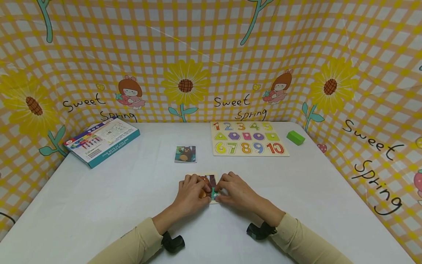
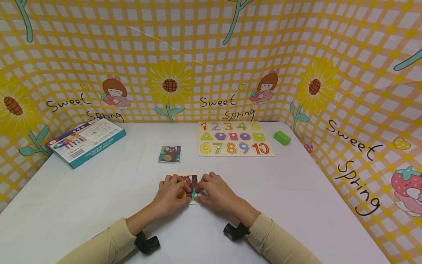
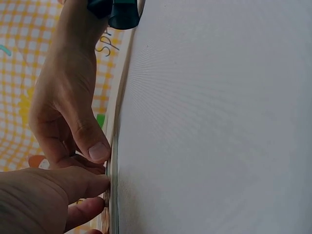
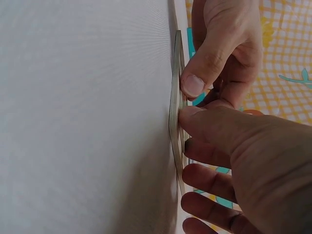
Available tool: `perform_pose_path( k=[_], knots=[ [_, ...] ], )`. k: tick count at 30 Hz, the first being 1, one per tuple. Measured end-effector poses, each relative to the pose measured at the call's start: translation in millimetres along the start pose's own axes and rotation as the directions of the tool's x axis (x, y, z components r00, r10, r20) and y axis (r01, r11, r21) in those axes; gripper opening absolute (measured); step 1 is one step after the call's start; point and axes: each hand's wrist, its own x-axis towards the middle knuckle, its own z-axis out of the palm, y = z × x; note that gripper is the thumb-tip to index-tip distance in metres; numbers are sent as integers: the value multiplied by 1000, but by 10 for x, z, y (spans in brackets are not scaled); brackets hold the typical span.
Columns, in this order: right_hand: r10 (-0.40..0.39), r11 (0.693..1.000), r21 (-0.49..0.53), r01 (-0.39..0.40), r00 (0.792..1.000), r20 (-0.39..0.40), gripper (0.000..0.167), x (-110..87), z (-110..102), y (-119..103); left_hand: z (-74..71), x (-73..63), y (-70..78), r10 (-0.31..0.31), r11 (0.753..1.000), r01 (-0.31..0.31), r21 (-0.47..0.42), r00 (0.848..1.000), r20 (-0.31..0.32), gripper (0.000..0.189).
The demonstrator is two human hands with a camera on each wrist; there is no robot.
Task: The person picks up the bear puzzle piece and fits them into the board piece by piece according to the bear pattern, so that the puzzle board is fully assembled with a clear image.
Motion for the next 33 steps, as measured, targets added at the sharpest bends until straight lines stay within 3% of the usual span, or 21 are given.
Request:
perform_pose_path(
  k=[16,23,33],
  knots=[
    [1,1000,6,-1,1000,6,24,17,-10,8,-4,12,0,-3,1000,4,12,1000,-3,12],
    [-8,1000,-22,8,1000,18,35,19,8,13,-5,9,2,-4,1000,4,14,1000,0,12],
    [-13,999,-31,14,1000,22,31,10,0,7,-11,7,5,-3,1000,3,5,1000,3,12]
  ],
)
